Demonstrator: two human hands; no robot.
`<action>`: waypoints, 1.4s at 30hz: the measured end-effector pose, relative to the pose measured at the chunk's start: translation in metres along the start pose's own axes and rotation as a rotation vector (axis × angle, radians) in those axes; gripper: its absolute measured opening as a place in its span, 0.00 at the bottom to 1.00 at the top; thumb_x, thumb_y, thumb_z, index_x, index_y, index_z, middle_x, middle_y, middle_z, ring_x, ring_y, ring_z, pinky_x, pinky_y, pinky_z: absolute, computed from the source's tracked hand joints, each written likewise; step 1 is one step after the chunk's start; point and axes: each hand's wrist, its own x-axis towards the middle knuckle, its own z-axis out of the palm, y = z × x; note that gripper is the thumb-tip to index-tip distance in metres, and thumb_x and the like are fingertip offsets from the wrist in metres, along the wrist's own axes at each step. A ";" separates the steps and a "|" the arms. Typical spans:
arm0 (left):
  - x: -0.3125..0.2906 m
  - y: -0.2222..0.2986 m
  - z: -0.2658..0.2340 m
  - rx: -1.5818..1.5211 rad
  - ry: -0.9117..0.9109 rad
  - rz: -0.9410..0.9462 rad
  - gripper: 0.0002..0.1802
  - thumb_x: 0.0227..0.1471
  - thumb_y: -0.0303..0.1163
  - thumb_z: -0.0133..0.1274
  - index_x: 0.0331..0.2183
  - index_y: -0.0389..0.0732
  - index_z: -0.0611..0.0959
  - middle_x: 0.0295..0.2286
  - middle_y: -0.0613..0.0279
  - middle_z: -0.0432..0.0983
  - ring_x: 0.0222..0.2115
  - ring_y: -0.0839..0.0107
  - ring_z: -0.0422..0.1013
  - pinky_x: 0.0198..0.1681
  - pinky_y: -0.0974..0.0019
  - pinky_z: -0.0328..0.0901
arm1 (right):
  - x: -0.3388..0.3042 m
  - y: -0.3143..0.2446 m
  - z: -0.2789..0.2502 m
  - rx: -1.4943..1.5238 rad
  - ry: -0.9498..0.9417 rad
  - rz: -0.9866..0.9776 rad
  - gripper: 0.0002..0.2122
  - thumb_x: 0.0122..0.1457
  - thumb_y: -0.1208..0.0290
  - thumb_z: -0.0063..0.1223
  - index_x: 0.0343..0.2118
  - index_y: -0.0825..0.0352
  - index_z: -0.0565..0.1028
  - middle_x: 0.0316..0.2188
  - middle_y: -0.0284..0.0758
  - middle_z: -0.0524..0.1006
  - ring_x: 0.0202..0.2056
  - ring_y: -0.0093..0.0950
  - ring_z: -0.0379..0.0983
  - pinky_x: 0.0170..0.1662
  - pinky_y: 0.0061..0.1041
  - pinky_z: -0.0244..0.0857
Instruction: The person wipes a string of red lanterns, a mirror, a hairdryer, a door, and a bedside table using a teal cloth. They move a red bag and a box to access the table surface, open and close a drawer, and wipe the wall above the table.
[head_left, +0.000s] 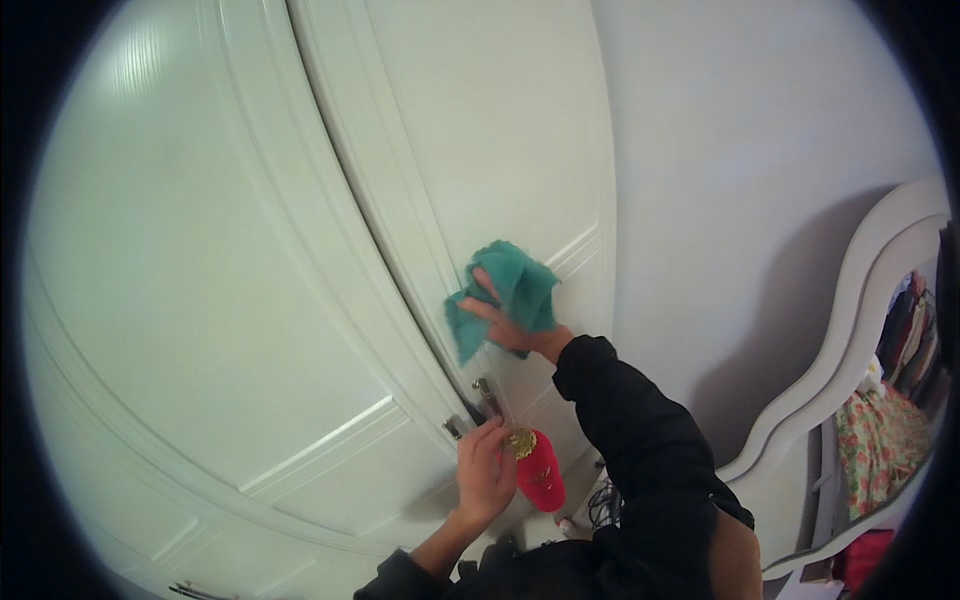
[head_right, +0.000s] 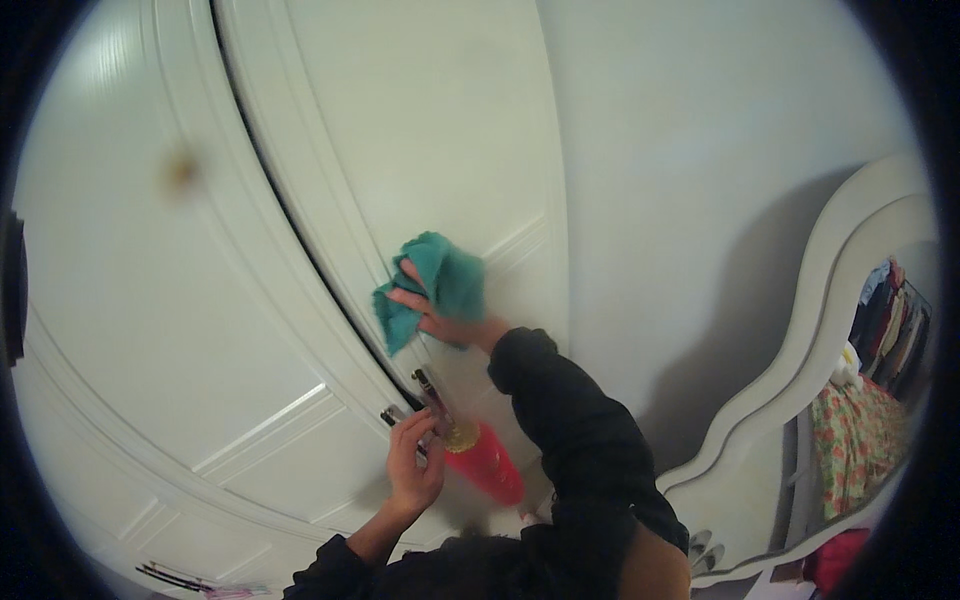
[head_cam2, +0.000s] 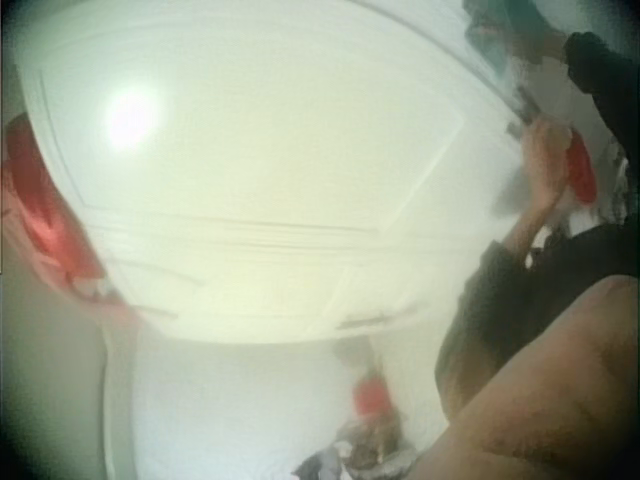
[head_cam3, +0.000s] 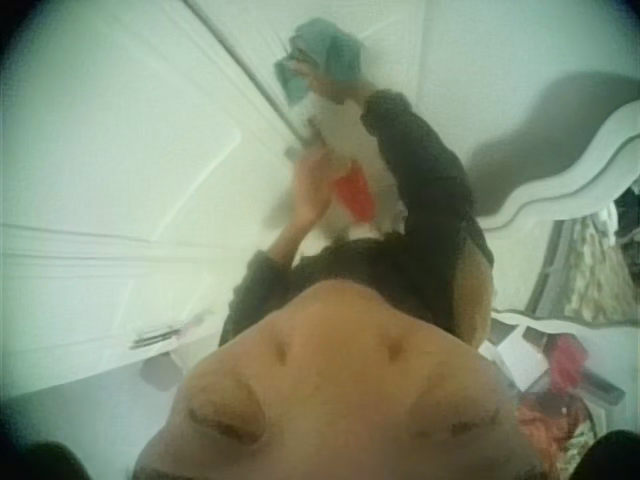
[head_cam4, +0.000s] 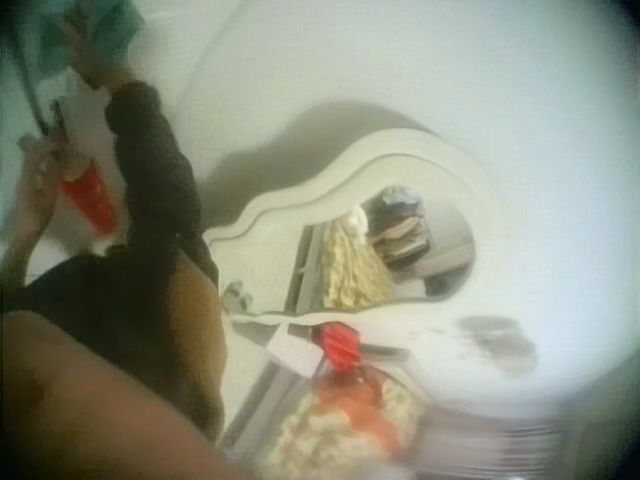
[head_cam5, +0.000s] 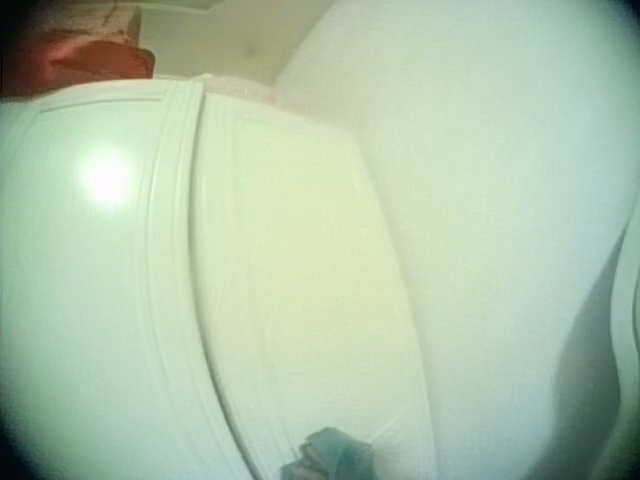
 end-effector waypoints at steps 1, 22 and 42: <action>0.005 -0.001 -0.003 0.034 0.016 0.043 0.19 0.44 0.17 0.56 0.42 0.37 0.78 0.45 0.48 0.74 0.44 0.50 0.70 0.48 0.56 0.65 | 0.013 0.006 -0.020 -0.029 0.013 0.000 0.30 0.51 0.71 0.55 0.61 0.53 0.66 0.61 0.49 0.61 0.60 0.50 0.58 0.63 0.47 0.51; 0.193 0.017 0.028 0.359 -0.140 0.330 0.43 0.48 0.36 0.60 0.62 0.38 0.60 0.63 0.34 0.45 0.64 0.33 0.38 0.66 0.44 0.41 | 0.072 -0.011 -0.066 1.381 0.338 0.426 0.19 0.67 0.64 0.39 0.55 0.70 0.68 0.58 0.43 0.67 0.58 0.37 0.64 0.62 0.37 0.55; 0.443 0.117 -0.089 1.321 0.593 0.756 0.26 0.56 0.51 0.49 0.48 0.42 0.77 0.47 0.53 0.71 0.52 0.50 0.61 0.58 0.41 0.51 | 0.037 0.040 -0.043 0.022 0.465 0.279 0.29 0.58 0.69 0.47 0.63 0.72 0.57 0.64 0.51 0.55 0.65 0.52 0.50 0.65 0.50 0.44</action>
